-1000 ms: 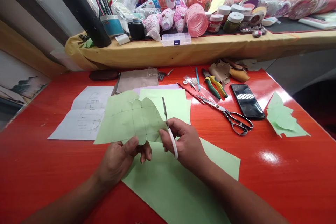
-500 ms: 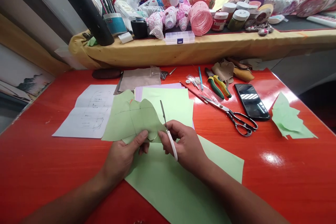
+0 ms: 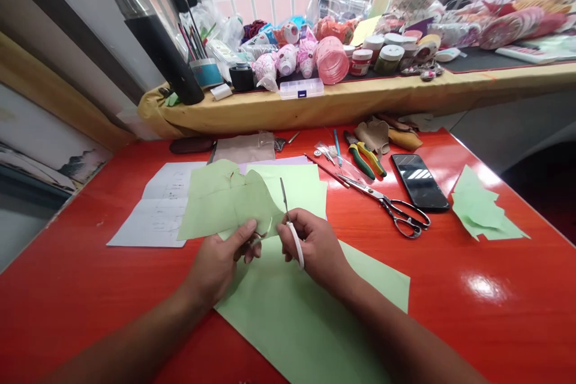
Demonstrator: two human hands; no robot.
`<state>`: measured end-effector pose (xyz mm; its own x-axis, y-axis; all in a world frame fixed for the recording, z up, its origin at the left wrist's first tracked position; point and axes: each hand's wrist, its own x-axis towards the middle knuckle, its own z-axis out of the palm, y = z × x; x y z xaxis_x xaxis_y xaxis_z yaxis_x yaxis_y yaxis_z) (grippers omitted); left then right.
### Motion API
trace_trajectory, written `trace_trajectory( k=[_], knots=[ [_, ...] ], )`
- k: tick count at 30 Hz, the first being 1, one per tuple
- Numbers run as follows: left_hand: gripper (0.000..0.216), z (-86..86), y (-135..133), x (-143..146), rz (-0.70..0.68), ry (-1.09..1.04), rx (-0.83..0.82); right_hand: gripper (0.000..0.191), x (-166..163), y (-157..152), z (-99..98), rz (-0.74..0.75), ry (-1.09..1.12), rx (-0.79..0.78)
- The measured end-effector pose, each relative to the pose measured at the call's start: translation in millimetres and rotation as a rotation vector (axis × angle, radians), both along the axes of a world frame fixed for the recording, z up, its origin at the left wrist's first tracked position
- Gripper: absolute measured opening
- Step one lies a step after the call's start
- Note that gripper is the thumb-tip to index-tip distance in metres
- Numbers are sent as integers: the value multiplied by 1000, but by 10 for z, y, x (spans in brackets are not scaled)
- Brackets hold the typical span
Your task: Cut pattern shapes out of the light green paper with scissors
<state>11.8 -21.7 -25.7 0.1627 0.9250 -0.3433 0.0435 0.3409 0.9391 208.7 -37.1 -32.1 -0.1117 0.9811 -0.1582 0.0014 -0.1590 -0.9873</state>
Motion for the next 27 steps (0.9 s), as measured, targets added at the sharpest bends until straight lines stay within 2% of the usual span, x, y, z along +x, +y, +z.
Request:
trace_trajectory(
  k=[4,8,10,13,17,22,27],
  knots=[
    [47,73,175,111,120,-89,-66,41,43,43,-9,-101,49,34],
    [48,17,411,190,264,-100,22,49,120,81,43,-201,90,88],
    [49,-28,494,212,320,-100,60,52,142,79,63,-158,142,101],
    [49,-68,525,234,367,-128,88,58,116,47,51,23,201,83],
    [43,-66,463,247,375,-167,91,58,15,3,-13,225,136,-1],
    [47,-62,415,237,449,-199,70,62,-8,32,-106,266,59,-33],
    [49,-68,375,235,434,-182,65,59,49,60,-151,258,46,-37]
  ],
)
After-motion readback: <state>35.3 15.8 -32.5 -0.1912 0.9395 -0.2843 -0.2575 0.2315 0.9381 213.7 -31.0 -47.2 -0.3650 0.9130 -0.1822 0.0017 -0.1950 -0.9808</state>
